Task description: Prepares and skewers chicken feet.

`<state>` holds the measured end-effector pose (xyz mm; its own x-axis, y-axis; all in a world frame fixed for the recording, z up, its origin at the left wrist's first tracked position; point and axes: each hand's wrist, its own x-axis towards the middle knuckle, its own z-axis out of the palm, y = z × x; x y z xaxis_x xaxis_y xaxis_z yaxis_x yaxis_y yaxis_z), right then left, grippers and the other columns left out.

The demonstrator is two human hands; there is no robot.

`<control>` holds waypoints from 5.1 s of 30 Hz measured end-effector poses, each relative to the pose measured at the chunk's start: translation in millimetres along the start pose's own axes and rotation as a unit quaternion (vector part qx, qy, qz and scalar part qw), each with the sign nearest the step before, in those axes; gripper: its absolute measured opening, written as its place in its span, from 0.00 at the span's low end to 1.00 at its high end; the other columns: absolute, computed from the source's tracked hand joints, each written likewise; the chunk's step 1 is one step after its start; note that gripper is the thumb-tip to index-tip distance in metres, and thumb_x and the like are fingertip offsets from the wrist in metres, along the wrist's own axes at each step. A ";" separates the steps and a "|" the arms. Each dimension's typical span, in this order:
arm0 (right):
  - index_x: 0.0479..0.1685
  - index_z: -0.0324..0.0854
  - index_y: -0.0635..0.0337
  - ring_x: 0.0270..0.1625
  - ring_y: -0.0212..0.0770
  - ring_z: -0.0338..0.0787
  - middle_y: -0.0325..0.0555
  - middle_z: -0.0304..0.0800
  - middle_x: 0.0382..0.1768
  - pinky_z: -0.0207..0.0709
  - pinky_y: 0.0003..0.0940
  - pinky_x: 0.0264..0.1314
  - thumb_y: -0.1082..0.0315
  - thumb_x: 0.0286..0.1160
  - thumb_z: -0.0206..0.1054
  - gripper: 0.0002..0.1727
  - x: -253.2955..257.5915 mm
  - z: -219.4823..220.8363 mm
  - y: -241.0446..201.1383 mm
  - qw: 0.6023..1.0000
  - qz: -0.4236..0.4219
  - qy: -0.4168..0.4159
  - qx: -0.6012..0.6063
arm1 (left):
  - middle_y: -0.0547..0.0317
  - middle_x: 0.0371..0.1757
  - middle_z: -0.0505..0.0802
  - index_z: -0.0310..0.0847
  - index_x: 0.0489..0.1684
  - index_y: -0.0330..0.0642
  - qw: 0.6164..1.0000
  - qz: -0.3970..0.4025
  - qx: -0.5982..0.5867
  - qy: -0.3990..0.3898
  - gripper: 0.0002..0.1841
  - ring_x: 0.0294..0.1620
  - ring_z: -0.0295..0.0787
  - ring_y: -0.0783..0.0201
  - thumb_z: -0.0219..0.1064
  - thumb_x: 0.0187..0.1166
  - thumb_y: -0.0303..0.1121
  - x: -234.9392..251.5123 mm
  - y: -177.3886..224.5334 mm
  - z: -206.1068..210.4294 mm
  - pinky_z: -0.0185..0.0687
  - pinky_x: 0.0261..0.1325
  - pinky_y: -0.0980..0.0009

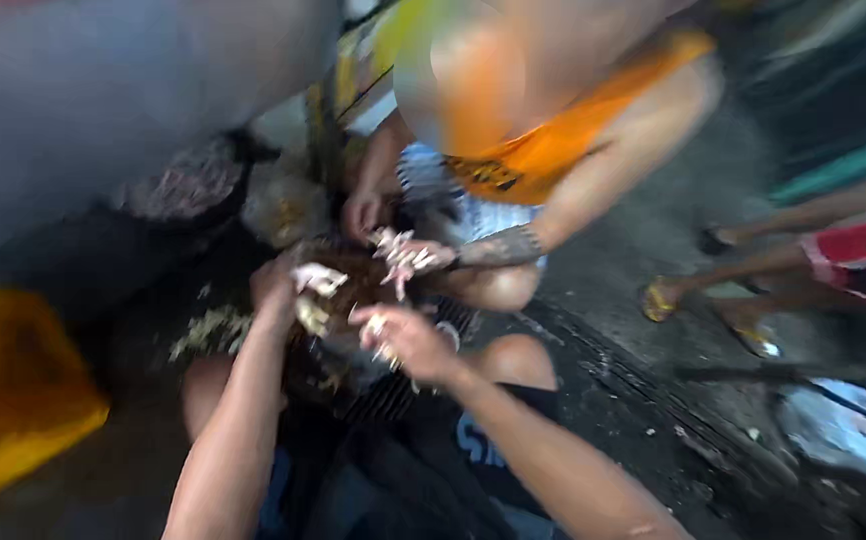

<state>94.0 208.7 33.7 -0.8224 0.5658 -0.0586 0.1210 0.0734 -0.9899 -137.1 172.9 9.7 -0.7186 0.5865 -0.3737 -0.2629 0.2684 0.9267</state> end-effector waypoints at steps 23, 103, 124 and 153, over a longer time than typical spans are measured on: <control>0.39 0.83 0.58 0.25 0.32 0.81 0.37 0.83 0.27 0.80 0.30 0.29 0.64 0.91 0.54 0.14 71.2 0.8 72.6 0.999 0.009 0.012 0.028 | 0.55 0.31 0.84 0.80 0.48 0.39 0.998 0.012 0.013 -0.061 0.10 0.21 0.78 0.63 0.63 0.84 0.37 29.0 -48.1 33.3 0.78 0.24 0.65; 0.56 0.88 0.58 0.26 0.32 0.82 0.40 0.90 0.37 0.78 0.27 0.23 0.77 0.81 0.49 0.20 56.8 -19.4 68.4 0.998 0.011 -0.003 -0.060 | 0.57 0.20 0.80 0.77 0.46 0.43 0.968 -0.097 -0.233 -0.003 0.04 0.13 0.76 0.66 0.61 0.80 0.31 32.8 -34.1 14.3 0.78 0.18 0.71; 0.25 0.81 0.54 0.24 0.22 0.76 0.30 0.79 0.22 0.71 0.20 0.27 0.57 0.90 0.56 0.21 37.6 -4.0 55.9 0.995 -0.077 -0.061 0.014 | 0.69 0.14 0.72 0.71 0.28 0.52 0.920 -0.098 -0.368 0.087 0.14 0.12 0.68 0.72 0.49 0.87 0.39 63.1 -35.4 1.1 0.72 0.19 0.76; 0.25 0.82 0.54 0.22 0.33 0.79 0.37 0.78 0.19 0.74 0.33 0.26 0.57 0.91 0.56 0.22 60.4 -16.3 63.7 0.999 0.040 0.011 -0.028 | 0.68 0.25 0.81 0.78 0.51 0.57 0.921 0.102 -0.218 -0.308 0.06 0.23 0.78 0.74 0.59 0.84 0.40 5.0 -83.6 53.5 0.77 0.28 0.78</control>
<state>61.1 261.0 -30.9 -0.7961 0.5902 -0.1340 0.2177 0.0727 -0.9733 -84.3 194.3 -71.7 -0.3161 0.9486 -0.0166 -0.4924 -0.1491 0.8575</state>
